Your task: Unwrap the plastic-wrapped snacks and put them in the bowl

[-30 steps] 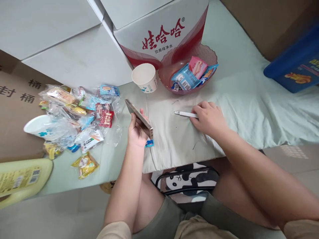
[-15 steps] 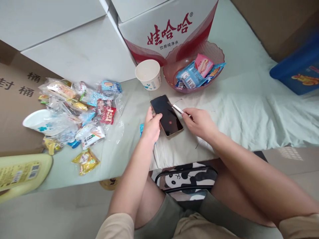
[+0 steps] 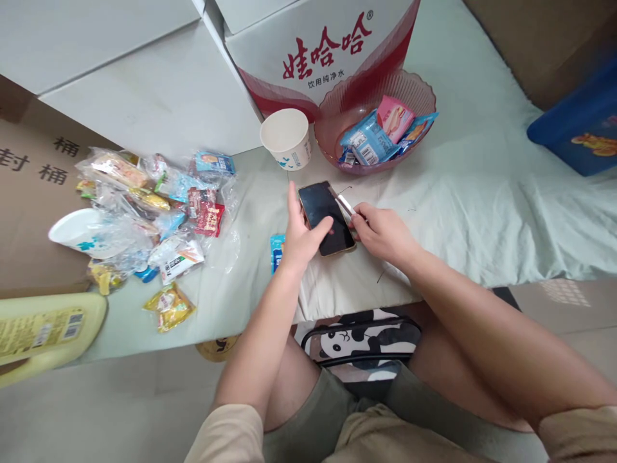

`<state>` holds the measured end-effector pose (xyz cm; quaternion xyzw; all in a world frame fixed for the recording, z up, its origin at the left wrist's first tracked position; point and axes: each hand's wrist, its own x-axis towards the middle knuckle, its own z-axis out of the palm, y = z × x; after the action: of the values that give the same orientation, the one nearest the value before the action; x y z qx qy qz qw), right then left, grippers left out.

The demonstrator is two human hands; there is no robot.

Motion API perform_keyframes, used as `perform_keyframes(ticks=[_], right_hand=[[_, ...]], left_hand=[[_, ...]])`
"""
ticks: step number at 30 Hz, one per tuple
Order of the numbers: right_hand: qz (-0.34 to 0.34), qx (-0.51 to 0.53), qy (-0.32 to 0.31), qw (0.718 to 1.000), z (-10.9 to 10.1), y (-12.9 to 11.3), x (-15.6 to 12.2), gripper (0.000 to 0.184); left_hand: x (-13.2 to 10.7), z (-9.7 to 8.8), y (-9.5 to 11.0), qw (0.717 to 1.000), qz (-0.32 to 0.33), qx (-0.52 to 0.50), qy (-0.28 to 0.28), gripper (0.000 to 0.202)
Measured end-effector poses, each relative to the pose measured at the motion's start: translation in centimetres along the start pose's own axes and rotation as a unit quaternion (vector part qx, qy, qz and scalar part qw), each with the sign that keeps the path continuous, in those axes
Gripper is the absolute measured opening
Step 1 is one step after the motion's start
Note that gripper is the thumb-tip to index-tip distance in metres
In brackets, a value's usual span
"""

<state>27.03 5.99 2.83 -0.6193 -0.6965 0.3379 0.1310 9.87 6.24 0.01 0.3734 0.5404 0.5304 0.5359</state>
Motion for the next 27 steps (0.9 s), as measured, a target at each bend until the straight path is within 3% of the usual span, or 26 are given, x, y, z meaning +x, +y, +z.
perform_keyframes(ticks=[5, 14, 20, 23, 27], right_hand=[[-0.011, 0.010, -0.032, 0.999, 0.1, 0.0, -0.1, 0.027], [-0.011, 0.031, -0.044, 0.999, 0.1, 0.1, -0.3, 0.026], [-0.026, 0.033, -0.047, 0.998, 0.0, 0.3, -0.4, 0.027], [-0.033, 0.000, -0.049, 0.998, 0.0, 0.2, -0.4, 0.029], [-0.036, -0.047, -0.053, 0.997, 0.2, -0.2, -0.3, 0.033]], left_hand=[[1.6, -2.3, 0.8, 0.998, 0.018, 0.006, 0.068, 0.095], [5.3, -8.8, 2.5, 0.973, 0.080, 0.048, 0.213, 0.087], [6.3, -11.2, 1.7, 0.962, 0.084, 0.200, 0.167, 0.084], [6.1, -11.0, 1.2, 0.931, 0.089, 0.311, 0.169, 0.084], [6.6, -10.0, 1.6, 0.858, 0.081, 0.467, 0.195, 0.090]])
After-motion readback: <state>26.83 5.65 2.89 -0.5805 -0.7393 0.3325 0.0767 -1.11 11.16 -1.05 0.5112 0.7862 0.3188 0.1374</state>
